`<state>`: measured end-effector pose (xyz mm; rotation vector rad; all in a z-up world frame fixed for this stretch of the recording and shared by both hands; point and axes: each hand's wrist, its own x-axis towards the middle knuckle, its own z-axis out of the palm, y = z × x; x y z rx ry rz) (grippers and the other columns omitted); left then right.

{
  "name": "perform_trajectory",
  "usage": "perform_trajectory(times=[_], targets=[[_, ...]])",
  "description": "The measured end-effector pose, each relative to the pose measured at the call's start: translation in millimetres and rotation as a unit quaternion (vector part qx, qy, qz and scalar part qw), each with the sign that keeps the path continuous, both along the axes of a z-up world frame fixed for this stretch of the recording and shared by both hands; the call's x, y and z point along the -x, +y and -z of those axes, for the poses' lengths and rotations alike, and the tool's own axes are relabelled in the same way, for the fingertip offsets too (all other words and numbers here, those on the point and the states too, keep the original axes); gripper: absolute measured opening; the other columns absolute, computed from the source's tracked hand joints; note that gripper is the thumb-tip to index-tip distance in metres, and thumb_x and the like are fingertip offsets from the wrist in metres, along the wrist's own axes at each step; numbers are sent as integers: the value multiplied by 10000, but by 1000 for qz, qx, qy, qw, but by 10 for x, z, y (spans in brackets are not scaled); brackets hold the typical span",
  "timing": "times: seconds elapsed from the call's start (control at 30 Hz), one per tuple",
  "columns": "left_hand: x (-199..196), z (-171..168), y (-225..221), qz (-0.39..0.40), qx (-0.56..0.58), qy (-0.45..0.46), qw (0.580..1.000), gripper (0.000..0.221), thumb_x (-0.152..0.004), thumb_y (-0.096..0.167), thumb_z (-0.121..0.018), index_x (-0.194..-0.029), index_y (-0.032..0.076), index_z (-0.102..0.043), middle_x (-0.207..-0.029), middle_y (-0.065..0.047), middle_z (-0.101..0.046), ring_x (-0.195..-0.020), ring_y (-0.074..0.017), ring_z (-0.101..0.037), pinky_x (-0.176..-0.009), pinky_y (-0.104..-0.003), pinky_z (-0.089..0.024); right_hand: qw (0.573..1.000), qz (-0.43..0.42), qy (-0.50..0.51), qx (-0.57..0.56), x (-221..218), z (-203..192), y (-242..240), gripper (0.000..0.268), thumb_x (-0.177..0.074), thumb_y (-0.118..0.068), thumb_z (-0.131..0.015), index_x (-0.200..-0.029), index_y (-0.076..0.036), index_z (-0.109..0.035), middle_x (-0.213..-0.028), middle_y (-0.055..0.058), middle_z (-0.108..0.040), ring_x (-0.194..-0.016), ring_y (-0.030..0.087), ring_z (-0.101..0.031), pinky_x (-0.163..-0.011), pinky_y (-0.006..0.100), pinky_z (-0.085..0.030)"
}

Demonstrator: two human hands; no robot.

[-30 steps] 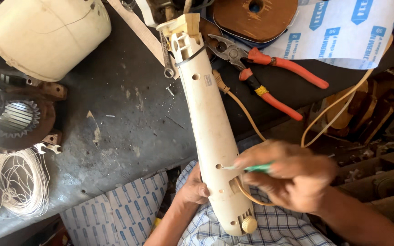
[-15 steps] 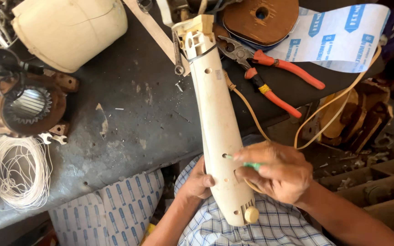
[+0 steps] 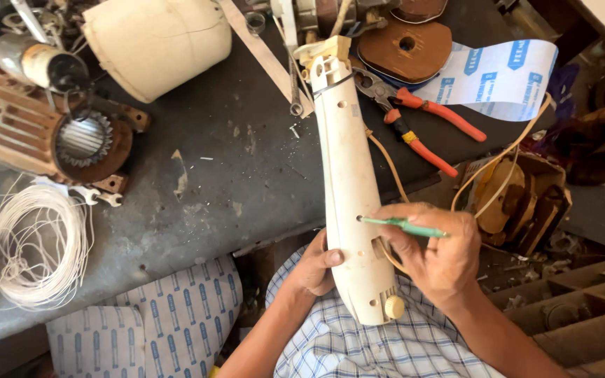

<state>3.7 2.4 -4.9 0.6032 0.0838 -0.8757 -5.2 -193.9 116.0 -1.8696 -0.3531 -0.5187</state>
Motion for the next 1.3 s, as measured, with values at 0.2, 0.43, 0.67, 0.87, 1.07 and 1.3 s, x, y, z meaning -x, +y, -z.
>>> perform_trajectory(times=[0.2, 0.43, 0.67, 0.87, 1.07, 1.3], targets=[[7, -17, -11, -1, 17, 8, 1000, 1041, -692, 362, -934, -1481, -70, -409, -1316, -199, -613, -1190, -290, -644, -1044, -442, -544, 1000, -25, 7, 14, -78, -72, -93, 346, -995, -5, -661, -1174, -16, -365, -1037, 210, -736, -976, 276, -784, -784, 311, -679], [5, -19, -1, 1, 28, 2, 1000, 985, -726, 347, -915, -1471, -69, -422, -1310, -193, -622, -1196, -285, -650, -1050, -443, -553, 995, 46, -29, 80, 14, -50, 32, 366, -974, -32, -689, -1126, -36, -355, -994, 208, -739, -960, 268, -787, -704, 279, -650], [15, -17, -16, -7, 31, -14, 999, 937, -753, 327, -905, -1458, -79, -441, -1289, -195, -641, -1166, -284, -664, -1040, -439, -550, 991, -129, -18, 24, -178, 31, -287, 337, -1028, -86, -662, -1123, -101, -339, -1039, 199, -762, -978, 236, -800, -724, 266, -649], [30, -48, -9, -16, 29, -17, 999, 950, -744, 345, -902, -1467, -58, -434, -1313, -183, -631, -1200, -274, -650, -1062, -430, -544, 975, -53, 66, 206, -122, -671, -239, 170, -952, -202, -709, -1077, -97, -660, -991, 120, -809, -835, 145, -787, -671, 256, -635], [-8, -73, -14, -1, 32, -29, 999, 965, -752, 373, -899, -1477, -47, -422, -1336, -195, -612, -1228, -292, -628, -1074, -448, -527, 704, -4, 502, 502, -378, -1284, -46, 502, -950, -409, -680, -1430, -283, -600, -895, 20, -804, -594, 256, -720, -568, 339, -577], [39, -25, -68, 24, 49, -29, 998, 1048, -732, 381, -906, -1528, -28, -361, -1366, -185, -585, -1275, -311, -590, -1084, -470, -514, 752, -94, 446, 476, -565, -1232, -86, 395, -880, -391, -706, -1244, -242, -738, -824, 27, -840, -630, 146, -800, -682, 342, -642]])
